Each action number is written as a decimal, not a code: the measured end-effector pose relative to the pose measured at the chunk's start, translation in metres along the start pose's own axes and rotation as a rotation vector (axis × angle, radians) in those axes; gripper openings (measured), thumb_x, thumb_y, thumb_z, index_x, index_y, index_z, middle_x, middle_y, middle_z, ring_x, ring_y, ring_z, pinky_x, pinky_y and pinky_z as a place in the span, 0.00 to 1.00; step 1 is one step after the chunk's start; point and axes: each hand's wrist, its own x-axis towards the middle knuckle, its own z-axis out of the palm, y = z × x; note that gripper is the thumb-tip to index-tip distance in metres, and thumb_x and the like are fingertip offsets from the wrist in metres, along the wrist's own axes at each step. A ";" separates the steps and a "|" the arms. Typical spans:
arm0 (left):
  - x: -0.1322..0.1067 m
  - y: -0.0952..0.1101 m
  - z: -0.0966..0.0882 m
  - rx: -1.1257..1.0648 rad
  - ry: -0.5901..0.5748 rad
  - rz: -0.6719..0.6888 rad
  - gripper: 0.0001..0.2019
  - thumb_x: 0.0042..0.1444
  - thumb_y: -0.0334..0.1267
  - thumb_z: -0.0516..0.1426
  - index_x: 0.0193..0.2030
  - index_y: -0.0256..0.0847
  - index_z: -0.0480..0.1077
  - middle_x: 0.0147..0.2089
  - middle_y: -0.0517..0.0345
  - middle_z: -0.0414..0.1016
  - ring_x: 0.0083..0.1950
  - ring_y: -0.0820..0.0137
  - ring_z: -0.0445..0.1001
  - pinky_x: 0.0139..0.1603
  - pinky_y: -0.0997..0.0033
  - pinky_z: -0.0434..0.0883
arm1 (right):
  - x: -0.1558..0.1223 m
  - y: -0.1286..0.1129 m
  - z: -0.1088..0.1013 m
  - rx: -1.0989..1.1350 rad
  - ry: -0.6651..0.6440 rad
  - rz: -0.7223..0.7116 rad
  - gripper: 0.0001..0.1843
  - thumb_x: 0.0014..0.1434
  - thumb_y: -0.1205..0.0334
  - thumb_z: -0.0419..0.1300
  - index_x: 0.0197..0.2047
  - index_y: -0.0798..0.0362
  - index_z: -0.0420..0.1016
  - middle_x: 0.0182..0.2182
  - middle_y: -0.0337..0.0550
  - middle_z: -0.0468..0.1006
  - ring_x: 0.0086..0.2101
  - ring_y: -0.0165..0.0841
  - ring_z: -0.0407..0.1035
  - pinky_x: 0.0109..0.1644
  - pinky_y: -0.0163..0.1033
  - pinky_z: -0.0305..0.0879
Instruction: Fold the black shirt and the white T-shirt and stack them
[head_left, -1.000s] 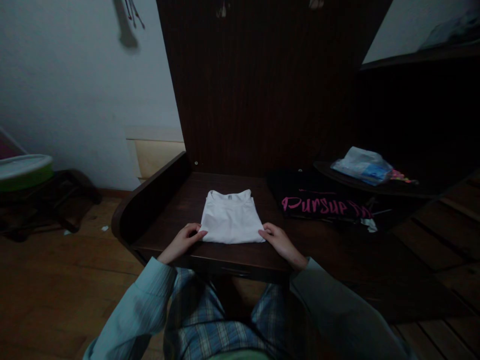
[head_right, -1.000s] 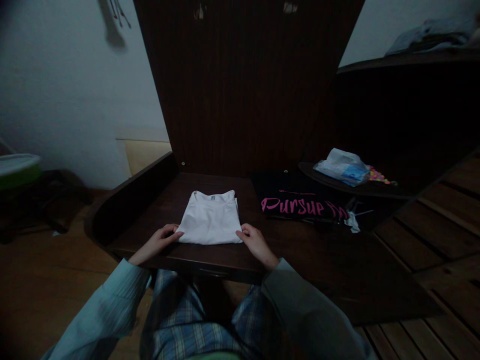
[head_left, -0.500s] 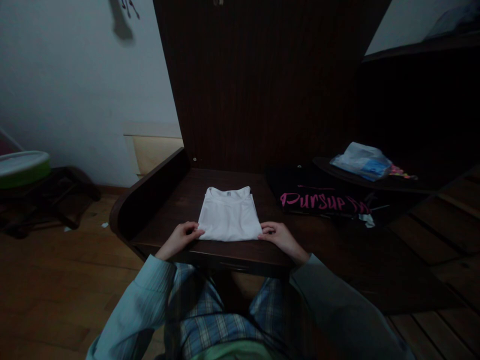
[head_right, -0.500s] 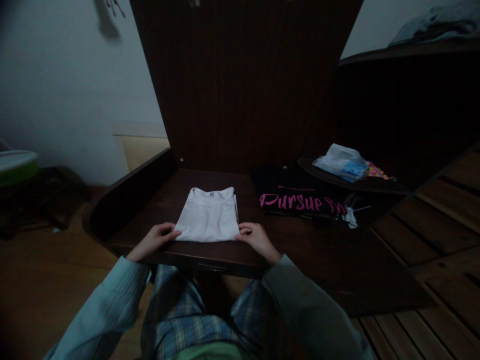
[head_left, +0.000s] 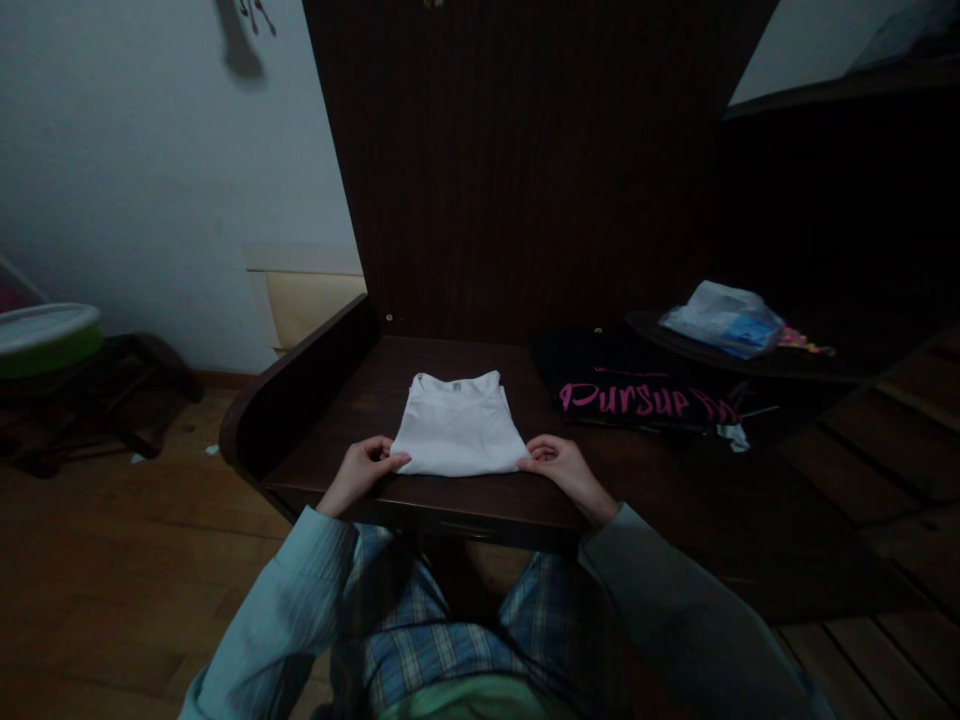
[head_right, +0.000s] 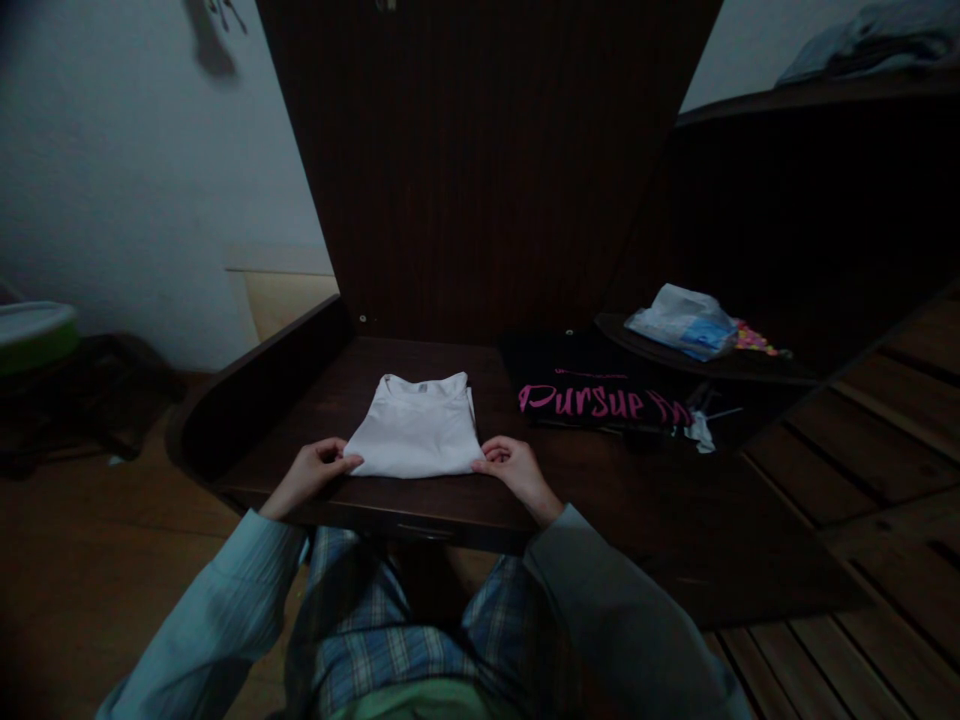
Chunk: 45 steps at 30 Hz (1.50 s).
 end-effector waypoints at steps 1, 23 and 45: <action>0.000 0.000 0.000 0.003 0.001 -0.003 0.19 0.32 0.52 0.60 0.22 0.37 0.67 0.20 0.65 0.64 0.23 0.75 0.62 0.25 0.76 0.58 | 0.000 0.000 0.000 -0.004 -0.002 -0.001 0.20 0.29 0.51 0.69 0.23 0.55 0.70 0.18 0.35 0.70 0.21 0.27 0.63 0.25 0.33 0.60; -0.006 0.002 -0.001 -0.100 0.066 -0.008 0.21 0.34 0.57 0.60 0.20 0.37 0.66 0.19 0.63 0.65 0.23 0.75 0.62 0.24 0.76 0.60 | 0.003 0.000 0.003 0.015 0.046 0.015 0.18 0.31 0.49 0.67 0.21 0.55 0.73 0.21 0.40 0.74 0.24 0.31 0.67 0.30 0.37 0.62; 0.031 0.013 -0.005 0.184 -0.030 0.063 0.18 0.43 0.54 0.55 0.20 0.39 0.70 0.19 0.61 0.67 0.23 0.71 0.64 0.23 0.73 0.56 | 0.040 -0.010 0.007 -0.134 0.003 -0.002 0.12 0.44 0.54 0.60 0.23 0.53 0.64 0.19 0.34 0.68 0.24 0.27 0.63 0.28 0.32 0.57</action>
